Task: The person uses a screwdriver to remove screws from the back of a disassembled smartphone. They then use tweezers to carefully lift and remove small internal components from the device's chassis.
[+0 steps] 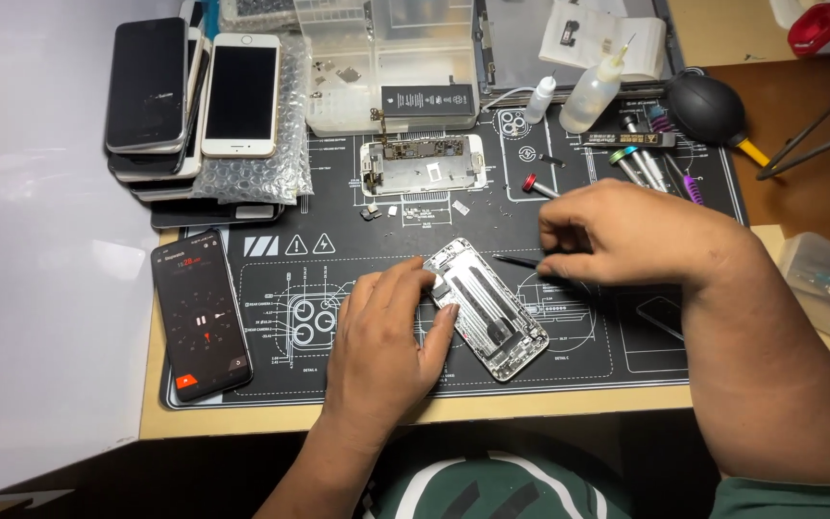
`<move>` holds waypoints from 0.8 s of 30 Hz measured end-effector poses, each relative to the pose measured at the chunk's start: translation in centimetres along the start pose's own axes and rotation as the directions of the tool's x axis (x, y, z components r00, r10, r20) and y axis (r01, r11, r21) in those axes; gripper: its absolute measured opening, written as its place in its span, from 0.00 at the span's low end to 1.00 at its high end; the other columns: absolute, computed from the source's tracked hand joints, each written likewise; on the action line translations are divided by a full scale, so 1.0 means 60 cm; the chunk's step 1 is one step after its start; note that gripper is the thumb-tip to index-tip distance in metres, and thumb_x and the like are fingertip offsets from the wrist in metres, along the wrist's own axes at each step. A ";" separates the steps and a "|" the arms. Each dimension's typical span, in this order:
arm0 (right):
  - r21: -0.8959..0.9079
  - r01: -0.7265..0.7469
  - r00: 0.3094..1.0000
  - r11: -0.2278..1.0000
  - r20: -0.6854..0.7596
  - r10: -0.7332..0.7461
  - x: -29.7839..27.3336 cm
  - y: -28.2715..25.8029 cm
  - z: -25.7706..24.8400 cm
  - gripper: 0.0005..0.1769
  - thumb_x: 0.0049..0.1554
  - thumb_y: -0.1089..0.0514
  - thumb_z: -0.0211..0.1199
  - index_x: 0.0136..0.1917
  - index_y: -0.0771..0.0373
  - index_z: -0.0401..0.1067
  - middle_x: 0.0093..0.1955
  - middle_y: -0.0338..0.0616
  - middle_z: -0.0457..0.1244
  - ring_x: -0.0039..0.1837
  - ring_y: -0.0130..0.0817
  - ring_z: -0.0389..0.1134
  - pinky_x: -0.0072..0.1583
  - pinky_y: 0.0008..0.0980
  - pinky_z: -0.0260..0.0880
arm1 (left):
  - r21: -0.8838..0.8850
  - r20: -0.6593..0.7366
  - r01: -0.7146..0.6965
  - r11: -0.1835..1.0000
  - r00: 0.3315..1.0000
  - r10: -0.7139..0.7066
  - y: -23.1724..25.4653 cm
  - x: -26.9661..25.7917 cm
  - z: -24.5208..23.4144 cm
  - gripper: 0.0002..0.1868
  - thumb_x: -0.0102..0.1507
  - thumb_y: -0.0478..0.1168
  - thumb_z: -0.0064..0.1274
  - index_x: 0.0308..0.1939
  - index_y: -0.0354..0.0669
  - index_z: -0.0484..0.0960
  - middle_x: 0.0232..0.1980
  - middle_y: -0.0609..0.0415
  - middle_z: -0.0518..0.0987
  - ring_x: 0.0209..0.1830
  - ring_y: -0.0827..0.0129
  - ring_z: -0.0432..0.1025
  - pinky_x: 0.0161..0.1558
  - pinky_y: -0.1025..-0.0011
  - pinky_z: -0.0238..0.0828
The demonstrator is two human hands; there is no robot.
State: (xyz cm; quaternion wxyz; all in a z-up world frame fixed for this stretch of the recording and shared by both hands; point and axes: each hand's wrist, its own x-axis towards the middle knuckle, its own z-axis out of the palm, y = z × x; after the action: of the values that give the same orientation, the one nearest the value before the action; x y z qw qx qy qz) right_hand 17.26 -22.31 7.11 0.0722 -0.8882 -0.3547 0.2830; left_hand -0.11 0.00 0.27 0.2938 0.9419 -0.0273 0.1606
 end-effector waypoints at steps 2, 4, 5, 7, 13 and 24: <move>-0.013 0.019 0.999 1.000 0.031 -0.018 0.005 0.008 0.009 0.13 0.53 0.42 0.69 0.39 0.50 0.73 0.38 0.30 0.69 0.41 0.30 0.69 0.48 0.33 0.68 | 0.002 0.010 0.018 1.000 1.000 -0.018 -0.001 -0.001 -0.001 0.18 0.64 0.49 0.53 0.53 0.45 0.75 0.57 0.54 0.80 0.53 0.57 0.71 0.51 0.58 0.67; -0.025 0.030 0.998 0.999 0.062 -0.028 0.006 0.011 0.015 0.12 0.53 0.44 0.68 0.40 0.50 0.73 0.40 0.30 0.69 0.43 0.30 0.70 0.49 0.33 0.69 | -0.002 0.024 0.032 0.999 0.999 -0.032 0.001 -0.001 0.000 0.20 0.64 0.50 0.55 0.55 0.45 0.72 0.54 0.55 0.81 0.51 0.57 0.72 0.50 0.59 0.68; -0.047 0.029 0.997 0.998 0.068 -0.026 0.007 0.008 0.014 0.12 0.54 0.43 0.67 0.39 0.50 0.72 0.39 0.30 0.69 0.43 0.31 0.69 0.50 0.34 0.68 | 0.024 -0.007 -0.015 1.000 1.000 0.015 0.002 0.001 -0.002 0.18 0.65 0.49 0.54 0.55 0.46 0.76 0.56 0.53 0.80 0.51 0.56 0.71 0.51 0.58 0.68; -0.069 0.025 0.997 0.997 0.071 -0.020 0.007 0.007 0.013 0.12 0.55 0.43 0.65 0.38 0.50 0.72 0.39 0.31 0.68 0.44 0.32 0.69 0.51 0.35 0.67 | 0.051 -0.037 -0.064 0.997 0.997 0.066 0.005 0.002 -0.002 0.17 0.65 0.49 0.53 0.54 0.47 0.79 0.58 0.52 0.79 0.51 0.55 0.71 0.52 0.57 0.69; -0.058 0.043 0.995 0.997 0.096 -0.038 0.009 0.009 0.010 0.12 0.56 0.43 0.64 0.37 0.50 0.72 0.37 0.30 0.67 0.44 0.30 0.68 0.51 0.34 0.67 | -0.004 -0.088 -0.012 1.000 0.996 0.011 0.002 0.001 0.007 0.09 0.65 0.46 0.56 0.45 0.51 0.86 0.57 0.50 0.80 0.48 0.53 0.71 0.51 0.57 0.70; -0.058 -0.317 0.925 0.947 -0.240 0.295 0.008 0.048 0.007 0.18 0.58 0.38 0.62 0.48 0.54 0.72 0.47 0.39 0.70 0.52 0.42 0.69 0.52 0.43 0.66 | -0.002 -0.062 0.014 1.000 0.998 -0.014 0.003 -0.001 0.006 0.12 0.65 0.47 0.55 0.48 0.49 0.86 0.58 0.52 0.80 0.52 0.55 0.72 0.50 0.54 0.70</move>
State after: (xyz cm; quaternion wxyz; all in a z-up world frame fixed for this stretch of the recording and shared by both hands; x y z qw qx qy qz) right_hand 19.02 -24.12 5.60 0.0250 -0.9617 -0.2141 0.1695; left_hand -0.11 -0.32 0.06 0.2964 0.9364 -0.0116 0.1877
